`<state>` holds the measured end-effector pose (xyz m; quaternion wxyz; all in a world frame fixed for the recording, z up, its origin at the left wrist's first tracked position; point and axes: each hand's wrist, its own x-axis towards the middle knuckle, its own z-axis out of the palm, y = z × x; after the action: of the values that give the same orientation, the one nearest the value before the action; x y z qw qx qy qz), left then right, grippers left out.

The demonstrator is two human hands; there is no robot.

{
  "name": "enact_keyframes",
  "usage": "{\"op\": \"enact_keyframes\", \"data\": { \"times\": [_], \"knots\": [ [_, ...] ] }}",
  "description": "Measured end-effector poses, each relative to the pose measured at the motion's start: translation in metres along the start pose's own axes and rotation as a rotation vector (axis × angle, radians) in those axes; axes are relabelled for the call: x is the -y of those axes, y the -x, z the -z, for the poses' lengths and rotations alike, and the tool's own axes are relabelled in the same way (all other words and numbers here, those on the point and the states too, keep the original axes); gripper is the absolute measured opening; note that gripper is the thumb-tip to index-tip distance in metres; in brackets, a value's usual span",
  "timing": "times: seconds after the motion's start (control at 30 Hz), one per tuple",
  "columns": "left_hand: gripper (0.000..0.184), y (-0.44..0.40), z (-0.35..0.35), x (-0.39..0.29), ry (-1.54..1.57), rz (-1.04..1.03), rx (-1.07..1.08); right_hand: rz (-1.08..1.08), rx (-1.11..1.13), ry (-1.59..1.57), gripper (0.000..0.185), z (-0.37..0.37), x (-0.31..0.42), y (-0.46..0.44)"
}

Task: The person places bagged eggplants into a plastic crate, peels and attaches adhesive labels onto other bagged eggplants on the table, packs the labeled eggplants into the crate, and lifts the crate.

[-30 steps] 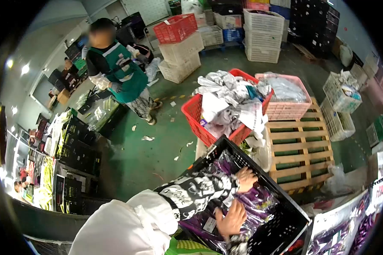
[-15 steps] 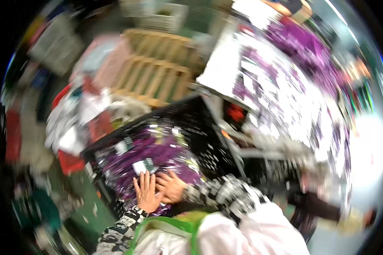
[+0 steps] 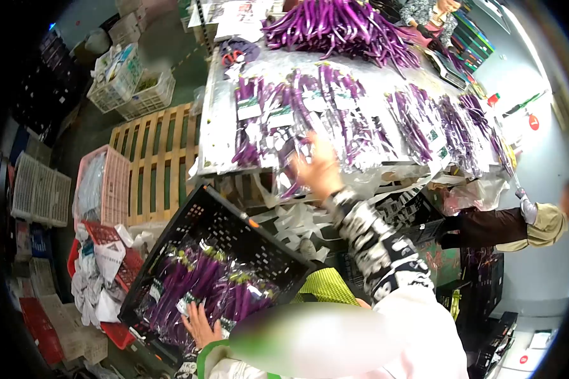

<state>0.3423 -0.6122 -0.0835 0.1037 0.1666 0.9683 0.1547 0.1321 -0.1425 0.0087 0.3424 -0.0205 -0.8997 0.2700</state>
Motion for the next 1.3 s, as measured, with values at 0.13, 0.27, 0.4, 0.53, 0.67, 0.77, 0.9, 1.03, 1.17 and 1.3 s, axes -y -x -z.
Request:
{"op": "enact_keyframes", "data": {
  "times": [0.13, 0.27, 0.4, 0.53, 0.67, 0.77, 0.9, 1.03, 1.17, 1.3],
  "knots": [
    [0.064, -0.048, 0.021, -0.050, 0.131, 0.148, -0.077, -0.768, -0.083, -0.018, 0.051, 0.071, -0.189, -0.081],
    [0.058, -0.130, 0.037, -0.126, 0.518, 0.075, -0.224, -0.966, 0.157, -0.064, 0.057, 0.089, -0.301, -0.109],
    [0.050, -0.226, 0.048, -0.225, 0.973, -0.017, -0.148, -1.027, 0.360, -0.333, 0.053, 0.047, -0.330, -0.108],
    [0.036, -0.321, 0.064, -0.321, 1.283, -0.161, 0.051, -0.828, 0.487, 0.140, 0.060, 0.052, -0.343, -0.121],
    [0.025, -0.386, 0.085, -0.375, 1.220, -0.179, 0.117, -0.633, 0.443, 0.493, 0.064, 0.114, -0.295, -0.152],
    [0.025, -0.424, 0.054, -0.389, 1.254, -0.202, 0.048, -0.677, 0.507, 0.208, 0.071, 0.107, -0.338, -0.136],
    [0.042, -0.472, 0.041, -0.419, 0.549, -0.486, -0.167, -0.718, 0.430, 0.464, 0.061, 0.106, -0.337, -0.109],
    [0.056, -0.528, 0.033, -0.469, 0.238, -0.697, -0.227, -0.234, 0.065, 0.506, 0.070, 0.093, -0.324, -0.131],
    [0.063, -0.555, -0.016, -0.475, -0.228, -0.549, -0.084, -0.676, 0.469, 0.183, 0.075, 0.076, -0.320, -0.121],
    [0.065, -0.521, -0.015, -0.472, -0.121, -0.518, 0.089, -0.615, 0.565, 0.184, 0.066, 0.111, -0.296, -0.076]
  ]
}}
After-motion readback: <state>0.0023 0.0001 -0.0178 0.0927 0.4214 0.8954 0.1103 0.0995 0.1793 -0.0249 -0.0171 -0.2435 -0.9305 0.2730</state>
